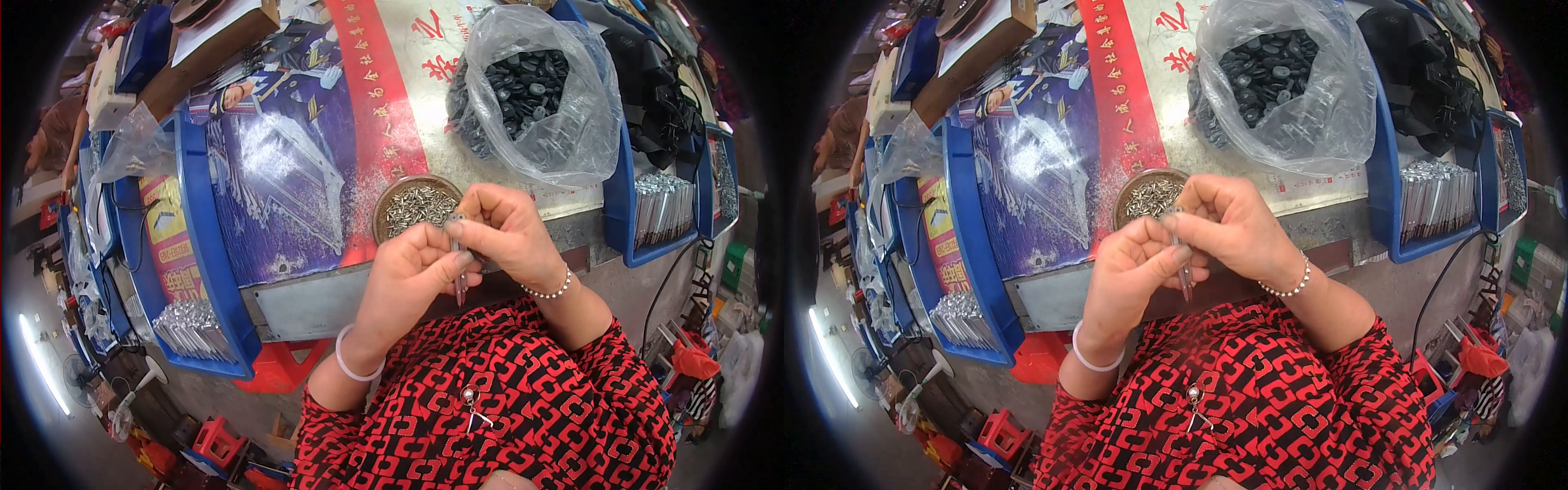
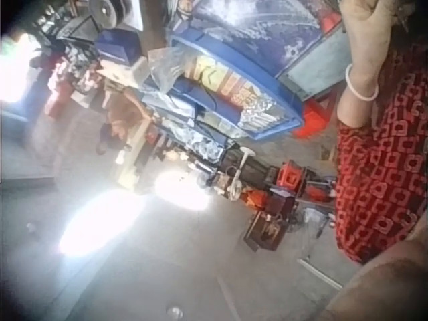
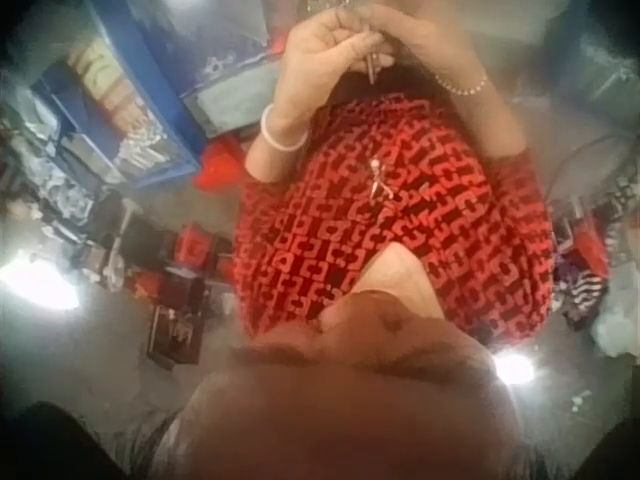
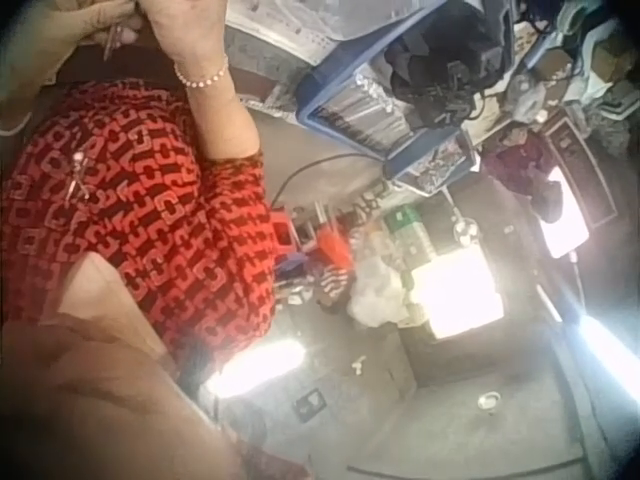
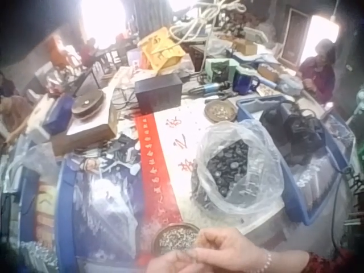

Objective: The person assembles keys by taking metal key blades, plastic key heads, and small pins from trays and containers, then inserting the metal blades into the plastic heads and fitting pins into the assemblies by hand.

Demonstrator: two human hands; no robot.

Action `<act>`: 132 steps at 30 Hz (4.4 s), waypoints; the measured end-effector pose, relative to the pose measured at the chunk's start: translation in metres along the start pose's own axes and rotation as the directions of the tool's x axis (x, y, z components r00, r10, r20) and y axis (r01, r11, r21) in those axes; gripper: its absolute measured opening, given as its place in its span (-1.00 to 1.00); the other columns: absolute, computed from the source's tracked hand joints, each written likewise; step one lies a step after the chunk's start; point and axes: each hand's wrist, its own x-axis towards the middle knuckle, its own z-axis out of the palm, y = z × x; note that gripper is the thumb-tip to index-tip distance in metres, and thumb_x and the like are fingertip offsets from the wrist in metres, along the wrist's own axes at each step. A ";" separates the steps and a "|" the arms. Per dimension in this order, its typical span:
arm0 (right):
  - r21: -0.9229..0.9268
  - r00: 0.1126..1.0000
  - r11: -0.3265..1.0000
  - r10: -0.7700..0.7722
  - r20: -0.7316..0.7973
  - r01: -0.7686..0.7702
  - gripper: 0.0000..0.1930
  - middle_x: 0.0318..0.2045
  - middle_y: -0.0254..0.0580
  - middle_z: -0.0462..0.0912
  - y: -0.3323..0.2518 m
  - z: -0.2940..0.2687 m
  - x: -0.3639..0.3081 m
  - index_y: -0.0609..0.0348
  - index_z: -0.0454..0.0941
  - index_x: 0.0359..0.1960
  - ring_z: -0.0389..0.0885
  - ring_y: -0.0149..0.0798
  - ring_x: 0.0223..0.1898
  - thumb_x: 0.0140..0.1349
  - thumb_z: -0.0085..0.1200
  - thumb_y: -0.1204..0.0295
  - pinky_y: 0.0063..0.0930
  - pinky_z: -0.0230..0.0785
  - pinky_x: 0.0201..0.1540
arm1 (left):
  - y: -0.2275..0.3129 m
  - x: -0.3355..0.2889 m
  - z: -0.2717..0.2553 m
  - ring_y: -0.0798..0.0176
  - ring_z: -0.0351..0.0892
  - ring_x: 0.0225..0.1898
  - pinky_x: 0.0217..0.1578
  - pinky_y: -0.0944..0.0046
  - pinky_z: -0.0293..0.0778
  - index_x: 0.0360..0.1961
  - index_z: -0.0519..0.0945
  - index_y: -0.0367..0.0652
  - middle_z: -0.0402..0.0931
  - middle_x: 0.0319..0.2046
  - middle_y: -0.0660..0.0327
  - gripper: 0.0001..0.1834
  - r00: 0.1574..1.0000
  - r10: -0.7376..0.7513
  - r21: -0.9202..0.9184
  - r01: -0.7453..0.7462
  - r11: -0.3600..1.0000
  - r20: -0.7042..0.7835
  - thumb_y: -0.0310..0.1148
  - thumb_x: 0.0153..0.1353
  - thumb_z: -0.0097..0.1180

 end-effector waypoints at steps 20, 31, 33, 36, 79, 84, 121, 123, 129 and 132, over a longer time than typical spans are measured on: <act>0.166 0.996 0.986 0.034 -0.076 -0.021 -0.84 -0.63 -0.47 0.42 0.004 0.002 0.013 0.18 0.44 -0.52 0.28 -0.66 -0.67 0.15 0.09 0.40 -0.77 0.06 -0.69 | 0.020 0.014 -0.010 0.28 0.62 -0.44 -0.47 0.42 0.58 -0.37 0.42 -0.28 0.54 -0.43 0.11 -0.88 0.988 -0.129 -0.097 0.137 0.986 0.081 -0.44 0.20 0.05; 0.158 0.988 0.982 -0.087 -0.127 0.107 -0.86 -0.59 -0.44 0.47 0.002 0.007 0.003 0.20 0.43 -0.51 0.32 -0.67 -0.60 0.18 0.05 0.46 -0.77 0.14 -0.62 | 0.026 0.011 -0.003 0.29 0.61 -0.44 -0.48 0.41 0.59 -0.37 0.42 -0.29 0.54 -0.42 0.11 -0.87 0.986 -0.141 -0.006 0.142 0.990 0.093 -0.44 0.20 0.05; 0.166 0.989 0.980 -0.088 -0.123 0.107 -0.86 -0.59 -0.44 0.47 0.001 0.007 0.003 0.20 0.43 -0.50 0.32 -0.67 -0.60 0.18 0.05 0.46 -0.77 0.14 -0.61 | 0.027 0.012 -0.003 0.29 0.61 -0.44 -0.48 0.41 0.59 -0.37 0.42 -0.29 0.53 -0.42 0.11 -0.87 0.986 -0.144 0.009 0.144 0.990 0.089 -0.44 0.20 0.05; 0.186 0.990 0.978 -0.078 -0.114 0.098 -0.87 -0.59 -0.44 0.47 0.001 0.006 0.002 0.20 0.43 -0.50 0.33 -0.67 -0.59 0.18 0.05 0.47 -0.77 0.15 -0.59 | 0.027 0.012 -0.002 0.29 0.61 -0.44 -0.49 0.42 0.58 -0.37 0.41 -0.29 0.54 -0.42 0.12 -0.87 0.985 -0.151 0.012 0.151 0.988 0.079 -0.44 0.20 0.05; -0.924 0.700 0.375 -0.678 -0.225 0.067 -0.82 -0.45 -0.08 0.49 -0.035 -0.062 0.044 0.25 0.43 -0.41 0.52 -0.14 -0.45 -0.02 0.12 0.46 -0.34 0.38 -0.39 | -0.015 -0.018 0.009 0.50 0.08 -0.74 -0.72 0.52 0.03 -0.28 0.34 -0.21 0.24 -0.58 0.27 -0.63 0.984 0.012 -0.554 0.090 0.828 0.178 -0.07 0.31 -0.20; -0.561 0.966 0.818 -0.232 -0.117 0.128 -0.83 -0.45 -0.30 0.51 -0.057 -0.036 0.003 0.25 0.44 -0.36 0.44 -0.53 -0.49 0.02 0.14 0.51 -0.61 0.27 -0.46 | -0.016 -0.015 0.001 0.47 0.15 -0.69 -0.67 0.52 0.08 -0.25 0.37 -0.20 0.30 -0.55 0.26 -0.63 0.972 0.020 -0.558 0.117 0.822 0.235 -0.06 0.30 -0.18; 0.056 0.984 0.982 -0.177 -0.034 0.178 -0.79 -0.52 -0.47 0.51 0.013 0.011 0.003 0.18 0.49 -0.43 0.28 -0.70 -0.66 0.28 -0.03 0.32 -0.84 0.11 -0.62 | -0.021 -0.009 0.009 0.57 0.10 -0.71 -0.72 0.57 0.05 -0.22 0.34 -0.21 0.25 -0.57 0.35 -0.63 0.975 -0.058 -0.691 0.192 0.697 0.213 -0.07 0.31 -0.19; 0.045 0.985 0.984 -0.170 -0.028 0.171 -0.79 -0.50 -0.47 0.51 0.012 0.010 0.003 0.19 0.49 -0.43 0.28 -0.70 -0.65 0.28 -0.04 0.32 -0.84 0.11 -0.61 | -0.022 -0.007 0.009 0.58 0.09 -0.71 -0.72 0.57 0.06 -0.21 0.33 -0.21 0.25 -0.57 0.35 -0.63 0.974 -0.056 -0.698 0.196 0.689 0.218 -0.07 0.31 -0.19; 0.016 0.987 0.987 -0.158 -0.009 0.159 -0.79 -0.50 -0.48 0.48 0.009 0.011 0.003 0.20 0.47 -0.43 0.27 -0.70 -0.63 0.30 -0.06 0.34 -0.83 0.12 -0.60 | -0.030 -0.004 0.007 0.58 0.08 -0.71 -0.73 0.57 0.05 -0.21 0.32 -0.21 0.26 -0.56 0.34 -0.65 0.970 -0.024 -0.753 0.204 0.626 0.242 -0.09 0.32 -0.20; -0.001 0.983 0.983 -0.185 -0.015 0.185 -0.79 -0.52 -0.50 0.46 0.010 0.013 0.004 0.20 0.46 -0.43 0.26 -0.70 -0.62 0.30 -0.08 0.34 -0.82 0.12 -0.58 | -0.034 -0.002 0.006 0.57 0.08 -0.71 -0.73 0.57 0.04 -0.21 0.33 -0.20 0.26 -0.56 0.33 -0.67 0.968 0.005 -0.782 0.198 0.591 0.249 -0.11 0.33 -0.21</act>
